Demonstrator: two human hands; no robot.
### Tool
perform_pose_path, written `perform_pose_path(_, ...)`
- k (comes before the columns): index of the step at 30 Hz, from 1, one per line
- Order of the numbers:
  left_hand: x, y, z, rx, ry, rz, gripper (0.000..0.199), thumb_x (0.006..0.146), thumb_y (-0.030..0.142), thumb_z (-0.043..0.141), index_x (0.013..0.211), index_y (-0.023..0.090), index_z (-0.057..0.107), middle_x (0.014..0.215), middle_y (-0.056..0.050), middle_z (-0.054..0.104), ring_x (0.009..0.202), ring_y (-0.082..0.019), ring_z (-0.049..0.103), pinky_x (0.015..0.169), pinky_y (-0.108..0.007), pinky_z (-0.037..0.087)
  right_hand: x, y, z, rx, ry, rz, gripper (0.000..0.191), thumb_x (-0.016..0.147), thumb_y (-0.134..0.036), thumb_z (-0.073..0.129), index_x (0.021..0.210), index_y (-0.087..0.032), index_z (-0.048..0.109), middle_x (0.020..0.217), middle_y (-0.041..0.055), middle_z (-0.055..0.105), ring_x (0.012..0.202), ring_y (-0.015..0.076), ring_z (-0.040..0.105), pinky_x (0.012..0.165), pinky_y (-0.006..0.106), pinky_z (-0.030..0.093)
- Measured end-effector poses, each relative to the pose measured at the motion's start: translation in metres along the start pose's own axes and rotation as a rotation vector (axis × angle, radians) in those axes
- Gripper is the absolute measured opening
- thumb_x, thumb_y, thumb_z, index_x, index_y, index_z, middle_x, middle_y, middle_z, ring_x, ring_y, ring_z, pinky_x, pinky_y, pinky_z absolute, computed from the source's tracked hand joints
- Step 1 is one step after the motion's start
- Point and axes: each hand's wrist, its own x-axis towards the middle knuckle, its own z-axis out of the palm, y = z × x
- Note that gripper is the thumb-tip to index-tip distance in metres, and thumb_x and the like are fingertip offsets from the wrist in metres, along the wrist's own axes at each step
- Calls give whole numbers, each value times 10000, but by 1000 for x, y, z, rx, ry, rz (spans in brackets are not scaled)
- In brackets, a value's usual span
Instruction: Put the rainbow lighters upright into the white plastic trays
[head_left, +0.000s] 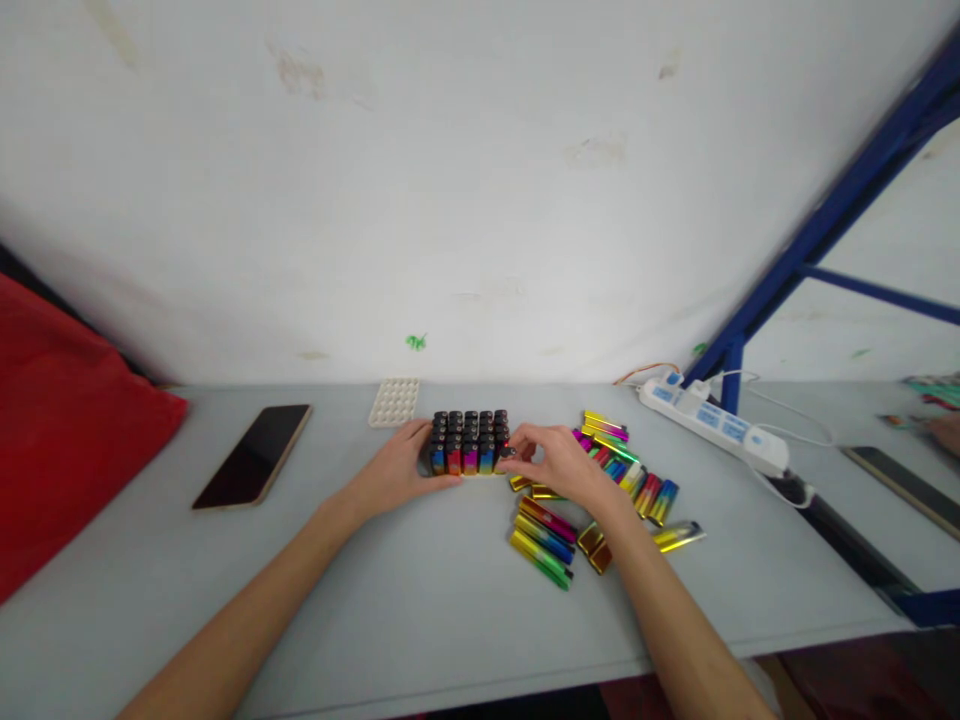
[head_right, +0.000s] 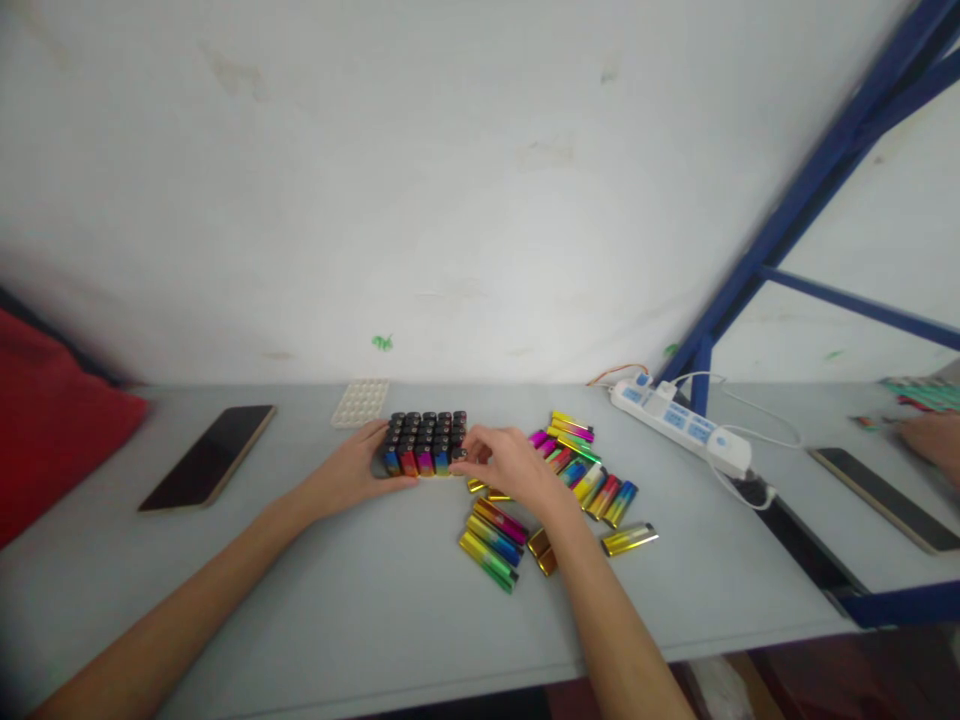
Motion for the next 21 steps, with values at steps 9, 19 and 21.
perform_pose_path(9,0,-3,-1,10,-6,15,870,961,836,994,1585,263,796,1641,-182,831,1551,-481,785,1416,-662,629,2,10,-2,-117,-10,15,583,1073,-770,989,856,-249,844,838,54,899,771,236,804,786,344,540)
perform_pose_path(19,-1,-10,4,24,21,40,846,979,847,979,1564,259,811,1587,-152,842,1516,-438,803,1380,-614,670,2,17,-6,-390,110,34,675,1257,-731,760,777,-257,758,745,45,819,733,221,739,773,343,454)
perform_pose_path(21,1,-13,8,26,35,32,803,1005,831,962,1558,268,814,1610,-153,831,1540,-435,789,1400,-613,658,2,23,-13,-456,234,33,688,1324,-669,616,779,-268,742,759,66,826,760,246,767,825,365,475)
